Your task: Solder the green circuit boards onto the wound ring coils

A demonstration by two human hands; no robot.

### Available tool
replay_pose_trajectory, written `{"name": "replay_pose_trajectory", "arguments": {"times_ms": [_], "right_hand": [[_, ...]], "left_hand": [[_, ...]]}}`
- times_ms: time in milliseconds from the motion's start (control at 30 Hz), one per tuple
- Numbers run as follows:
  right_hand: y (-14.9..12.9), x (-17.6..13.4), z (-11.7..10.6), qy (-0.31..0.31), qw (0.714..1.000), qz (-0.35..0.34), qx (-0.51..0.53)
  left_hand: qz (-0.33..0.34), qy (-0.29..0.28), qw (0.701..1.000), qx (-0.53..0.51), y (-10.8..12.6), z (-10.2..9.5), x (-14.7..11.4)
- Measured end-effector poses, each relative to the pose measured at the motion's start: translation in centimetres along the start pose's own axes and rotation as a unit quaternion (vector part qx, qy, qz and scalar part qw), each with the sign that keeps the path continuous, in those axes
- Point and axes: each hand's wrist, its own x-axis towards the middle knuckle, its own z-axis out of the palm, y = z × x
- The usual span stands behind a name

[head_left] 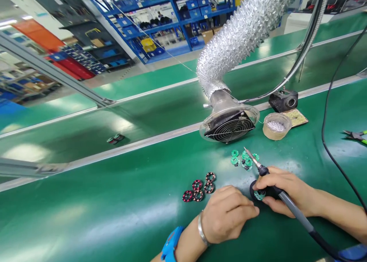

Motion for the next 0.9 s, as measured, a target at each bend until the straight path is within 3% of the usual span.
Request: {"name": "replay_pose_trajectory", "arguments": {"times_ms": [100,200,300,667,900], "right_hand": [[-0.1,0.1,-0.1,0.002,1.000,-0.012,-0.022],[-0.4,0.3,-0.3,-0.005,0.998,-0.018,-0.055],[-0.6,0.5,-0.5,-0.022,0.997,-0.019,-0.072],[-0.9,-0.3,-0.2,-0.085,0.983,-0.043,-0.155],[-0.7,0.4,-0.5,-0.035,0.997,-0.006,-0.069]], "left_hand": [[-0.091,0.033,0.995,-0.019,0.0,-0.2,0.0],[-0.181,0.014,0.982,-0.047,-0.3,0.4,0.1],[-0.206,-0.024,0.975,-0.076,-0.6,1.1,0.0],[-0.264,-0.043,0.951,-0.156,-0.3,1.3,0.5],[-0.394,-0.074,0.898,-0.183,0.0,1.3,1.5]]}}
